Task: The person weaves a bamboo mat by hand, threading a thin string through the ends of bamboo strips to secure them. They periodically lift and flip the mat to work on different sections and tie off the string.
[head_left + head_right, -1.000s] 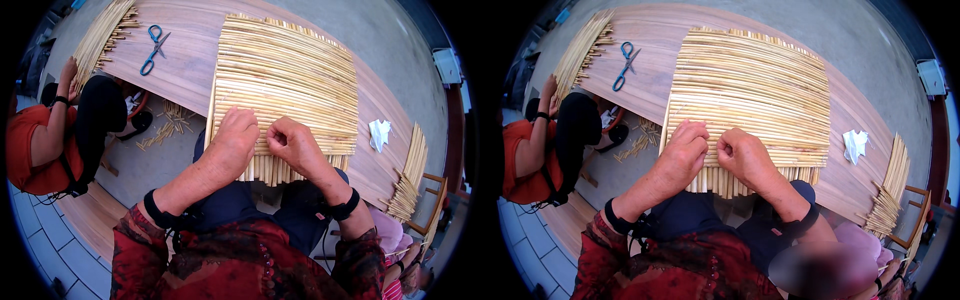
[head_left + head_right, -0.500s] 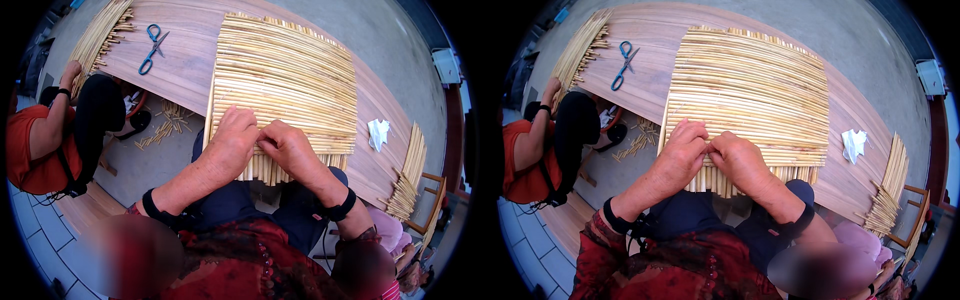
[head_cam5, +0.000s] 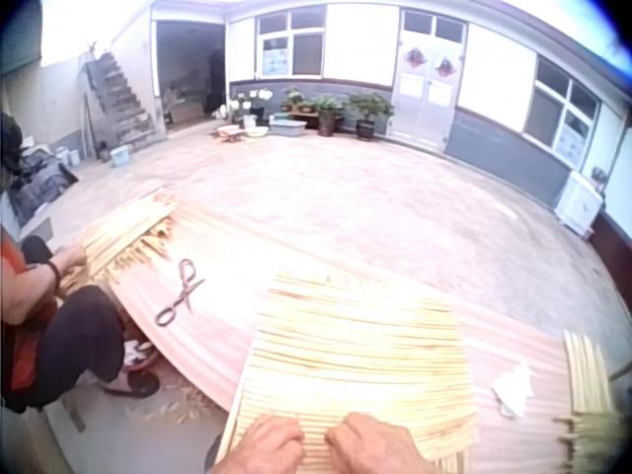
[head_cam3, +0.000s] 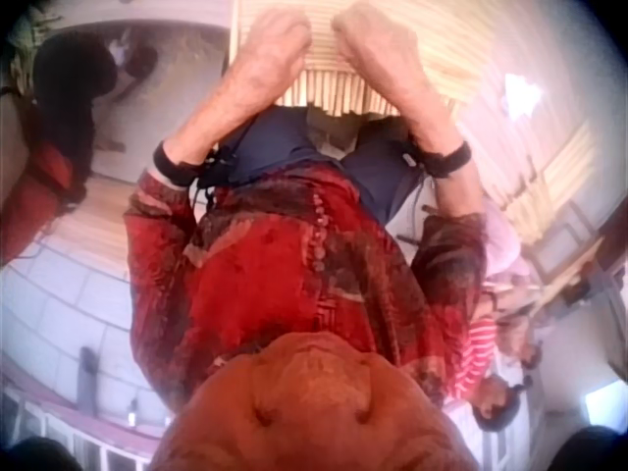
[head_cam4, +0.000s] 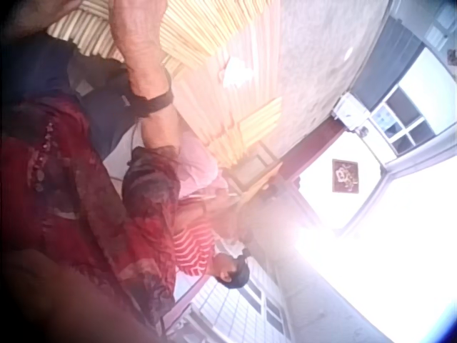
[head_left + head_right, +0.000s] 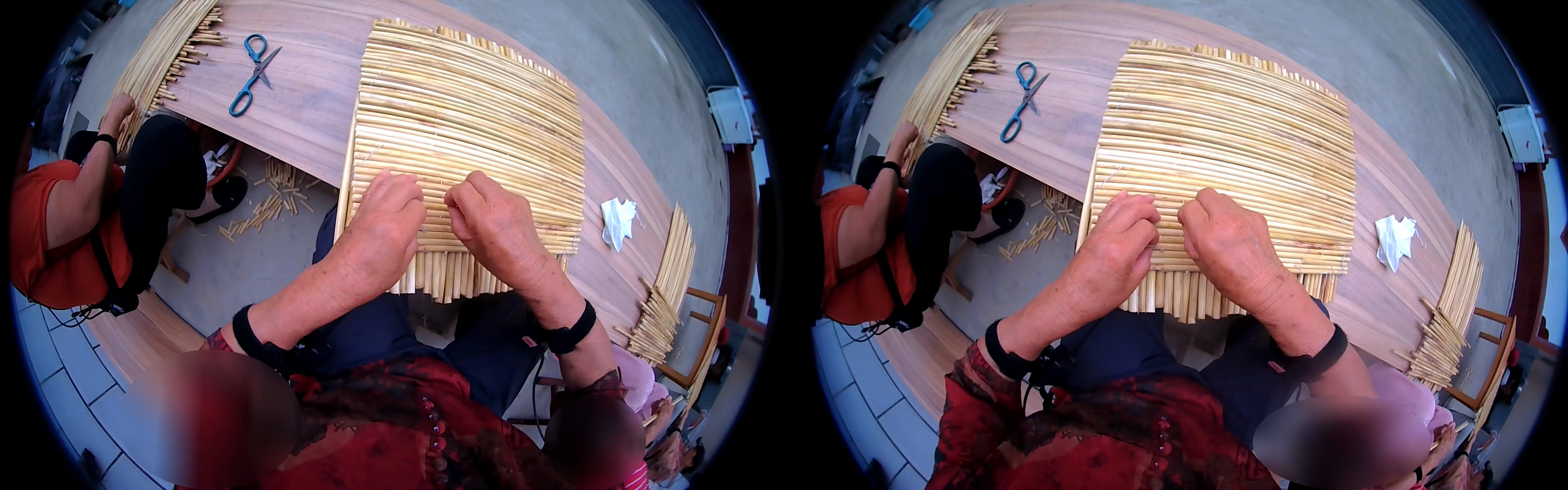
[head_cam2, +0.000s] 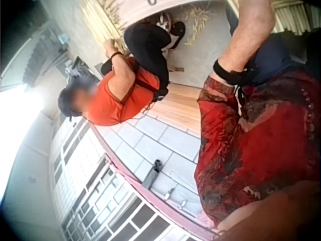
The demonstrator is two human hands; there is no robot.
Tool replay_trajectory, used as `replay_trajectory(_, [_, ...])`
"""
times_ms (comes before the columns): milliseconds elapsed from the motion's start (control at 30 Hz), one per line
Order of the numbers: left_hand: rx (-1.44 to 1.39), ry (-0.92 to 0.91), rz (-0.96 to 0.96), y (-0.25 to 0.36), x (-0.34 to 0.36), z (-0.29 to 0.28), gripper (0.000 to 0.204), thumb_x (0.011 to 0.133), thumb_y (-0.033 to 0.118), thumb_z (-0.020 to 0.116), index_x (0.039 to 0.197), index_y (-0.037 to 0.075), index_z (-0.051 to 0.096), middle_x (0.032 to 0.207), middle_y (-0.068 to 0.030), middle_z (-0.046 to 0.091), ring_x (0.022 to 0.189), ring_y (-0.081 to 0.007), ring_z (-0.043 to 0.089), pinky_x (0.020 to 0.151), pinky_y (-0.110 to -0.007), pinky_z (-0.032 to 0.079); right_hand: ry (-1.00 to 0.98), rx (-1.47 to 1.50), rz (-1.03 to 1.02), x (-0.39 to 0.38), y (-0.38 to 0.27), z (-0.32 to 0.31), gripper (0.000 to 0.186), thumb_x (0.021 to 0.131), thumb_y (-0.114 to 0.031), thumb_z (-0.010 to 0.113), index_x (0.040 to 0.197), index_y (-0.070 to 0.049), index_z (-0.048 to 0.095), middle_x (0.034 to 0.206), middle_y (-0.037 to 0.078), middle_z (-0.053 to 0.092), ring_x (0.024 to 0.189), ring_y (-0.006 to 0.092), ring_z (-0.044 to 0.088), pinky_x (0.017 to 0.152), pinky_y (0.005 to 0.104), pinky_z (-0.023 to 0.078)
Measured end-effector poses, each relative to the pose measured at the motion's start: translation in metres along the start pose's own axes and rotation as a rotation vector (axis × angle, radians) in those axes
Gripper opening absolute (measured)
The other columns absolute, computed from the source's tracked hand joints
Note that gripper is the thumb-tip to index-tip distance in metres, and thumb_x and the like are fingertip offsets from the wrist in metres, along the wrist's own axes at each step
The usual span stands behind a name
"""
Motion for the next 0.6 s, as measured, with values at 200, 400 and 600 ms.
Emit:
replay_trajectory(200, [-0.037, 0.069, 0.009, -0.001, -0.001, -0.002, 0.020, 0.067, -0.011, 0.057, 0.083, -0.002, 0.051, 0.098, -0.0154, 0.051, 0.107, -0.0351, 0.050, 0.098, -0.045, 0.038, -0.127, 0.308, 0.209, -0.013, 0.005, 0.017, 0.008, 0.080, -0.013, 0.062, 0.086, -0.008, 0.061, 0.085, 0.010, 0.059, 0.079, 0.0318, 0.060, 0.066, 0.0402, 0.049])
replay_trajectory(400, [-0.074, 0.069, -0.007, -0.003, -0.002, -0.001, 0.021, 0.067, -0.010, 0.058, 0.084, -0.002, 0.051, 0.099, -0.0161, 0.051, 0.108, -0.0357, 0.050, 0.098, -0.045, 0.038, -0.131, 0.406, 0.287, -0.013, 0.000, 0.028, 0.009, 0.081, -0.016, 0.062, 0.082, -0.007, 0.061, 0.081, 0.013, 0.060, 0.077, 0.0337, 0.060, 0.065, 0.0419, 0.047])
replay_trajectory(600, [-0.058, 0.076, 0.014, -0.003, -0.003, -0.001, 0.019, 0.067, -0.009, 0.058, 0.084, -0.002, 0.051, 0.101, -0.0161, 0.051, 0.109, -0.0359, 0.050, 0.100, -0.047, 0.037, -0.131, 0.423, 0.292, -0.011, 0.000, 0.032, 0.011, 0.081, -0.017, 0.062, 0.081, -0.006, 0.061, 0.080, 0.014, 0.061, 0.075, 0.0351, 0.060, 0.065, 0.0430, 0.047])
Point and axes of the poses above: each hand's wrist, its own x-axis towards the middle knuckle, its own z-axis out of the palm, y = z × x, the point moved 6 cm from there along x, towards the middle knuckle
